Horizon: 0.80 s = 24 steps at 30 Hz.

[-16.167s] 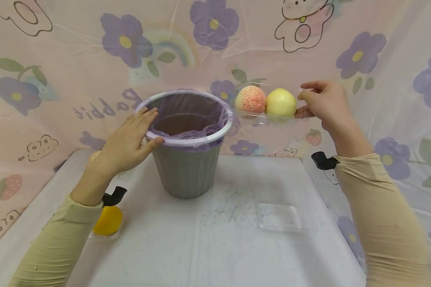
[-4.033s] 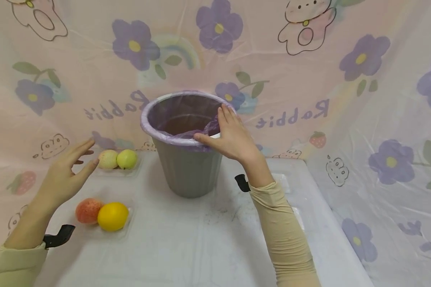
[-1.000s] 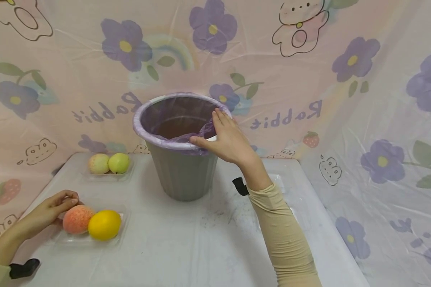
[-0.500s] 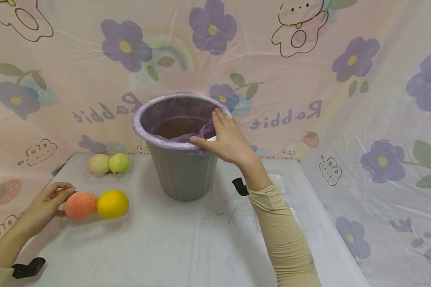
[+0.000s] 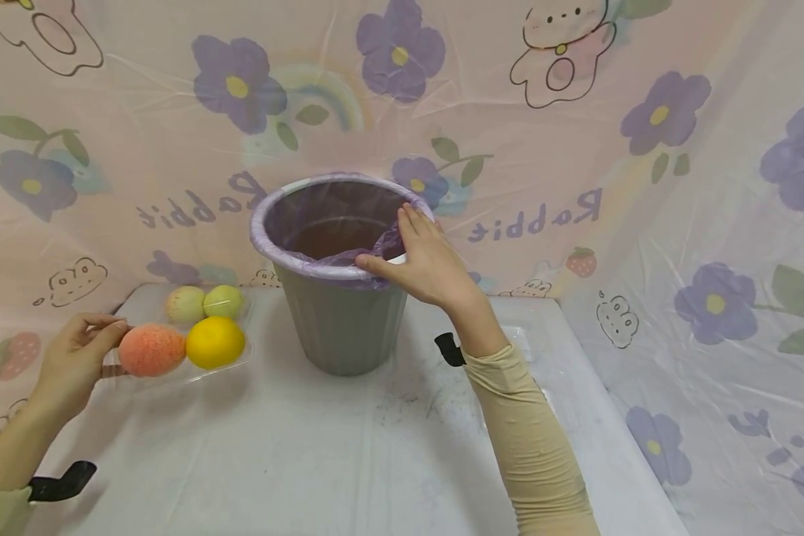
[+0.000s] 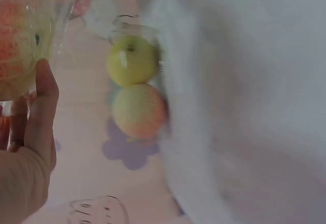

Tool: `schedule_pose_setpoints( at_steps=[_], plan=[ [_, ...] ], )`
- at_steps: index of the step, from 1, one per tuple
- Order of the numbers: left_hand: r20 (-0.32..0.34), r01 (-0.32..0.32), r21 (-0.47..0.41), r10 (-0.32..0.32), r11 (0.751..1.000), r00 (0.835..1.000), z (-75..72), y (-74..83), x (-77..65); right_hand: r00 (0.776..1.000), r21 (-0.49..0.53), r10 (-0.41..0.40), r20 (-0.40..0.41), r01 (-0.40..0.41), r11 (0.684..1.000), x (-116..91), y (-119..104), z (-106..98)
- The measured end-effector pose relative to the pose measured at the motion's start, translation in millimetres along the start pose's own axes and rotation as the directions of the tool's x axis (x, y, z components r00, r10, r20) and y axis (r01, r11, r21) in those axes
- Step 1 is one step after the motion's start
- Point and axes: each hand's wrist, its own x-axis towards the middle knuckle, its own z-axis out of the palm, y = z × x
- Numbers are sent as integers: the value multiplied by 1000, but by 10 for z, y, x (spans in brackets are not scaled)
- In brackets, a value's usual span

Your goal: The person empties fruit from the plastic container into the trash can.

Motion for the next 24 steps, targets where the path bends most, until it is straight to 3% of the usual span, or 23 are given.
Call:
schedule_pose_setpoints(
  at_steps=[5, 12, 19, 24],
  plan=[
    [-44, -12, -3, 12, 1000, 999, 89, 229, 53, 1000, 4, 1, 1, -1, 1000, -4, 10, 3],
    [-120, -48, -105, 35, 993, 992, 217, 516, 145, 1000, 2, -4, 1, 4, 1000, 12, 16, 2],
    [-247, -108, -302, 32, 947, 968, 335, 818, 300, 1000, 3, -3, 6, 3, 1000, 8, -3, -4],
    [-309, -131, -324, 26, 937, 951, 361, 1015, 405, 1000, 1, 1, 8, -1, 1000, 5, -6, -2]
  ],
)
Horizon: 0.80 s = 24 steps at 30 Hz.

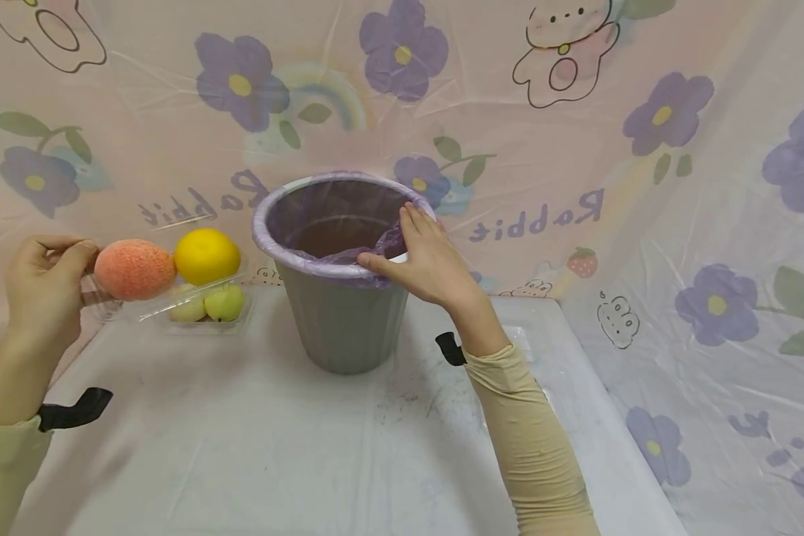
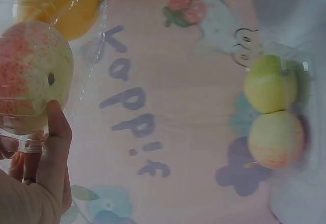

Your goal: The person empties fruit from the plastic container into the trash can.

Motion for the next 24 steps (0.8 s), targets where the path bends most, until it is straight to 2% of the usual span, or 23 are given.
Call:
schedule_pose_setpoints(
  at_steps=[3, 7, 13, 16, 20, 24],
  plan=[
    [-15, -11, -18, 11, 1000, 1000, 46, 89, 55, 1000, -2, 1, 0, -1, 1000, -1, -1, 1],
    [-3, -26, -76, 26, 997, 1000, 91, 204, 124, 1000, 1, 3, -1, -3, 1000, 0, -1, 2],
    [14, -28, -98, 29, 995, 999, 198, 374, 207, 1000, 10, 2, -8, -2, 1000, -2, 14, 2],
    [12, -28, -139, 30, 990, 999, 256, 455, 235, 1000, 11, 1, -8, -1, 1000, -4, 14, 3],
    [16, -22, -181, 26, 983, 1000, 356, 568, 277, 1000, 6, -3, -7, 3, 1000, 4, 14, 8],
    [37, -6, -187, 13, 982, 999, 507, 661, 319, 1000, 6, -4, -7, 4, 1000, 7, 12, 12]
  ],
)
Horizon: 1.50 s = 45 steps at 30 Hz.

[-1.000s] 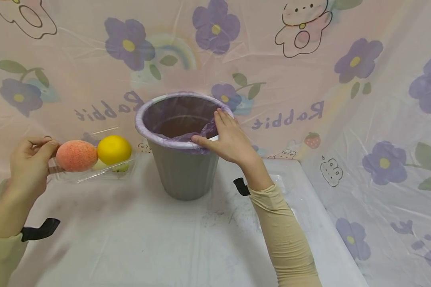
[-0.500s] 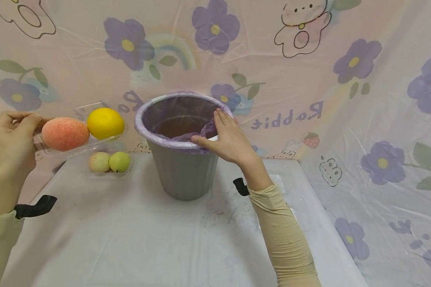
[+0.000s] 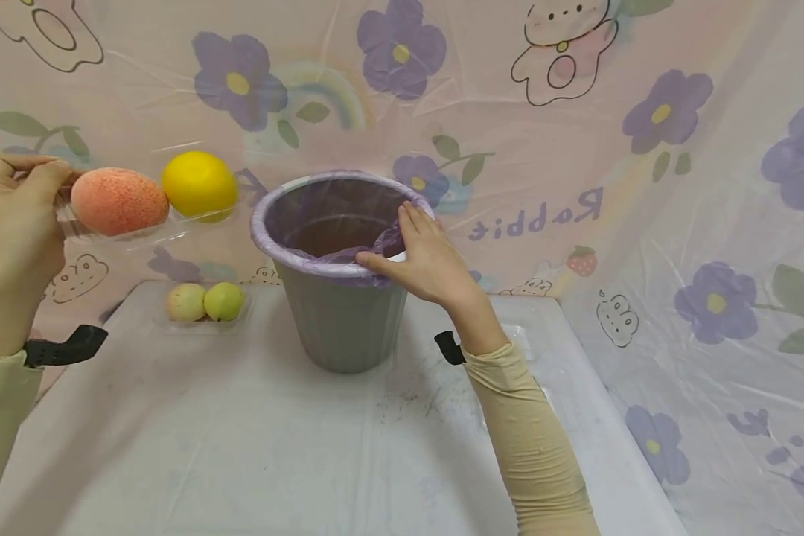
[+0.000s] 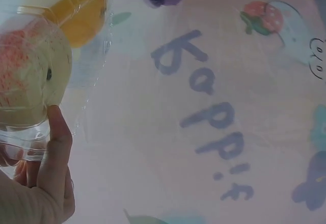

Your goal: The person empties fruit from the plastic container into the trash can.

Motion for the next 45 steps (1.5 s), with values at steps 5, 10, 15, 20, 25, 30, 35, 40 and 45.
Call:
schedule_pose_setpoints(
  at_steps=[5, 10, 15, 20, 25, 30, 35, 40, 45],
  plan=[
    [20, -25, 29, 24, 999, 1000, 250, 4, 41, 1000, -5, 3, 1, -3, 1000, 1, -1, -1],
    [68, -67, 102, 61, 992, 996, 489, -37, 53, 1000, -13, 3, 4, -3, 1000, 3, 0, 5],
    [115, -73, 181, 53, 981, 992, 727, -92, 61, 1000, -20, 6, 6, -6, 1000, 3, -19, 1],
    [169, -119, 239, 79, 964, 982, 935, -187, 68, 1000, -45, 20, 10, -20, 999, 6, -26, -4],
    [208, -180, 312, 117, 933, 971, 1126, -312, 78, 1000, -64, 28, 6, -28, 998, 3, -30, -12],
    [274, -304, 437, 197, 846, 941, 1260, -474, 89, 999, -70, 32, 7, -31, 997, 6, -24, -6],
    [354, -434, 544, 273, 718, 895, 1329, -604, 92, 1000, -72, 30, 6, -29, 997, 13, -33, -4],
    [402, -514, 588, 326, 624, 856, 1405, -694, 85, 999, -75, 34, 10, -33, 997, 10, -39, -10],
    [455, -578, 583, 359, 571, 814, 1486, -759, 80, 999, -76, 37, 9, -36, 996, 0, -39, -18]
  ],
)
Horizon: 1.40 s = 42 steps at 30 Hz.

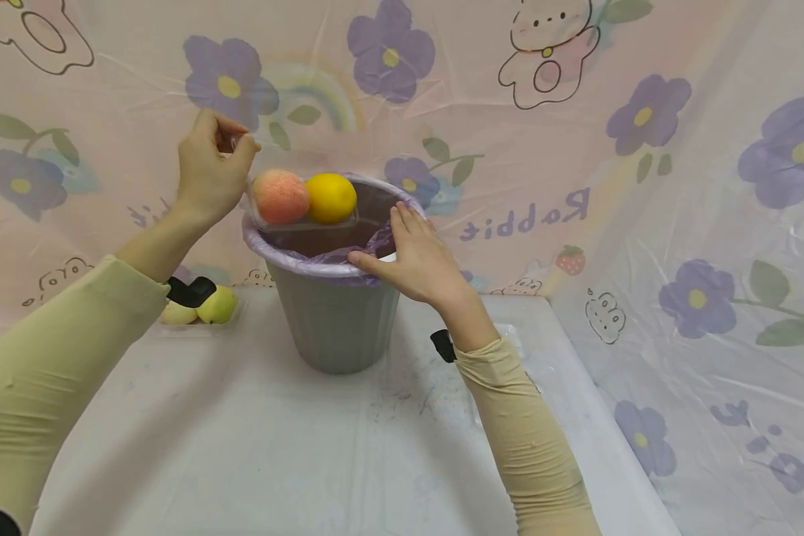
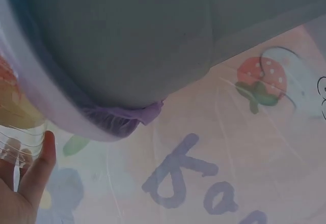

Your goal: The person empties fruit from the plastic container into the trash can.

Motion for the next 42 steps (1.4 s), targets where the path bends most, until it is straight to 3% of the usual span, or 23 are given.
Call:
schedule_pose_setpoints(
  at_steps=[8, 14, 22, 25, 31, 34, 38, 42],
  plan=[
    [70, -119, 59, 115, 991, 991, 134, 7, -14, 1000, -7, -2, -8, 2, 1000, 4, 8, 6],
    [122, -241, 79, 230, 967, 966, 204, 20, -29, 1000, -6, -4, -4, 4, 1000, 11, 9, 7],
    [165, -348, 121, 327, 930, 931, 268, -13, -57, 1000, -7, -4, -5, 4, 1000, 13, 2, 9],
    [140, -382, 136, 364, 914, 921, 272, -42, -58, 1000, -7, -8, -5, 8, 1000, 8, 4, 6],
    [27, -408, 129, 409, 904, 912, 237, -45, -19, 1000, -4, -11, -7, 11, 1000, 6, -11, -1],
    [17, -424, 129, 425, 897, 905, 215, -21, -13, 1000, -9, -7, -6, 7, 1000, 10, -13, -1],
    [-3, -427, 89, 429, 900, 903, 200, -14, -30, 1000, -17, -6, -5, 6, 1000, 11, -5, -1],
    [-64, -401, 12, 401, 916, 914, 182, -43, -46, 1000, -13, -6, -4, 6, 1000, 9, 0, 6]
  ],
)
